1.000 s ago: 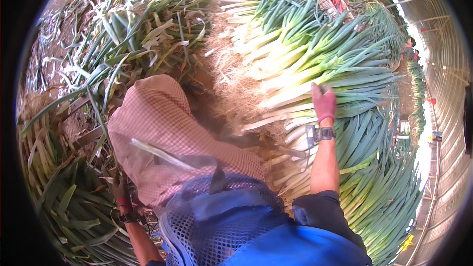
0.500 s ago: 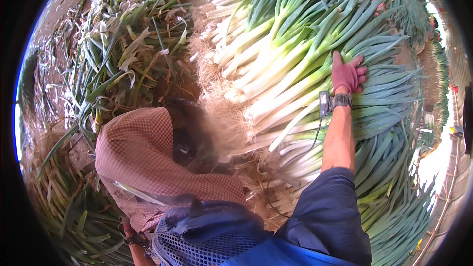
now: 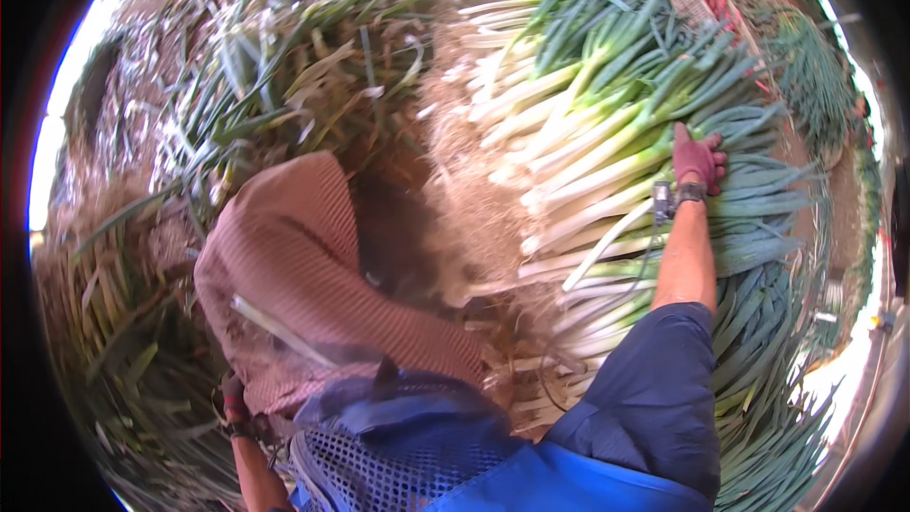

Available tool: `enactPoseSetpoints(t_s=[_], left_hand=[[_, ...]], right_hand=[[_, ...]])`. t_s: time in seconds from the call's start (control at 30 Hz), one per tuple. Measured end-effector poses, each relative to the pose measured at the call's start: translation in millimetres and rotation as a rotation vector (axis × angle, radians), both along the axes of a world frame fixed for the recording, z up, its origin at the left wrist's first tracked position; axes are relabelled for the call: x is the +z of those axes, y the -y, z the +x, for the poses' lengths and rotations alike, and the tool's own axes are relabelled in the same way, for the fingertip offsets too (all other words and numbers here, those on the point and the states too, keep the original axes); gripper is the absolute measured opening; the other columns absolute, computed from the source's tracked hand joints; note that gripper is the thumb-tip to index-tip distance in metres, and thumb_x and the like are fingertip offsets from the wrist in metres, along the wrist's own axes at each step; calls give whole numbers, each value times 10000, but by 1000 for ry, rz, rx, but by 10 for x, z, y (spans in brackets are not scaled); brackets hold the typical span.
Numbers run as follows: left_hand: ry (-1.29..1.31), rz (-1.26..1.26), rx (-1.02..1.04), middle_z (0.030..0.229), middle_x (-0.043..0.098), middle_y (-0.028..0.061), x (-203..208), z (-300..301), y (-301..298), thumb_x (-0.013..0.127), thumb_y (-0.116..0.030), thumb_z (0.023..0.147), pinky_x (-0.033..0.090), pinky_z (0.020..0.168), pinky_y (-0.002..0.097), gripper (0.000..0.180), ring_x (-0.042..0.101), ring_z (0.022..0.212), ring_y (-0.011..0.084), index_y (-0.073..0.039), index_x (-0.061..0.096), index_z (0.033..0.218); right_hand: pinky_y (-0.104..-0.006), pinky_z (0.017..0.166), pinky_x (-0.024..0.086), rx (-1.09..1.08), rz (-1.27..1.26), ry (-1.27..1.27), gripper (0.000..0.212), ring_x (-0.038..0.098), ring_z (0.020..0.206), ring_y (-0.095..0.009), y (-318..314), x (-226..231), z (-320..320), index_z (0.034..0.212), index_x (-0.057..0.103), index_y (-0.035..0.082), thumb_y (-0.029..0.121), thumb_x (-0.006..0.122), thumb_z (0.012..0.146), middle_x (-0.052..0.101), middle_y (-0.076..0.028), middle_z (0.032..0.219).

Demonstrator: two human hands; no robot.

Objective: The person gathers leeks by hand, trims the roots and green tops using a tool, and places the trimmed leeks onto a pile.

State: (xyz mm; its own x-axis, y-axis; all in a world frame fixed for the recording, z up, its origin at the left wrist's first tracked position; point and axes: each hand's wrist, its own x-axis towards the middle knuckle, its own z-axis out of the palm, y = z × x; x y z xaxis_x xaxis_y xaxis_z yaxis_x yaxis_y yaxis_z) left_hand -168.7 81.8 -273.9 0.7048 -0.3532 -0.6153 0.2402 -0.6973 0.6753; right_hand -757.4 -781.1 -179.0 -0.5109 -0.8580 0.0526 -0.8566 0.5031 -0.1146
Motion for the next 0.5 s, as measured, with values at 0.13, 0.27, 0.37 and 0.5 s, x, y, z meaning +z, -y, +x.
enactPoseSetpoints(t_s=[0.13, 0.27, 0.37, 0.5], left_hand=[[95, 29, 36, 1158, 714, 28, -123, -158, -279, 654, -183, 972, 513, 888, 336, 302, 641, 1021, 159, -26, 719, 1221], [-10, 27, 222, 1038, 690, 2, -72, -294, -192, 672, -203, 978, 503, 783, 280, 283, 626, 891, 121, -29, 718, 1196], [-52, 114, 220, 1140, 741, 61, 104, -381, 194, 646, -201, 1008, 539, 873, 311, 347, 683, 978, 171, 1, 711, 1282], [-129, -58, 304, 1173, 737, 72, -151, -279, -238, 625, -193, 1010, 543, 886, 321, 361, 689, 1015, 187, 9, 694, 1301]], right_hand=[[-584, 1204, 251, 143, 64, 85, 1265, 299, 1504, -481, 82, 84, -329, 1653, 197, 75, 884, 575, 757, 299, -310, 1630], [-492, 1159, 385, 415, 70, 65, 1036, 473, 1394, -492, -100, 457, -253, 1510, 471, -7, 733, 662, 811, 523, -351, 1461], [-487, 1081, 470, 701, -240, -59, 650, 578, 1274, -458, -1003, 455, 611, 1355, 652, 55, 505, 706, 889, 617, -290, 1371], [-470, 1069, 484, 1095, -268, -83, 516, 576, 1290, -387, -2372, 284, 1801, 1318, 673, 86, 325, 771, 872, 580, -210, 1428]])
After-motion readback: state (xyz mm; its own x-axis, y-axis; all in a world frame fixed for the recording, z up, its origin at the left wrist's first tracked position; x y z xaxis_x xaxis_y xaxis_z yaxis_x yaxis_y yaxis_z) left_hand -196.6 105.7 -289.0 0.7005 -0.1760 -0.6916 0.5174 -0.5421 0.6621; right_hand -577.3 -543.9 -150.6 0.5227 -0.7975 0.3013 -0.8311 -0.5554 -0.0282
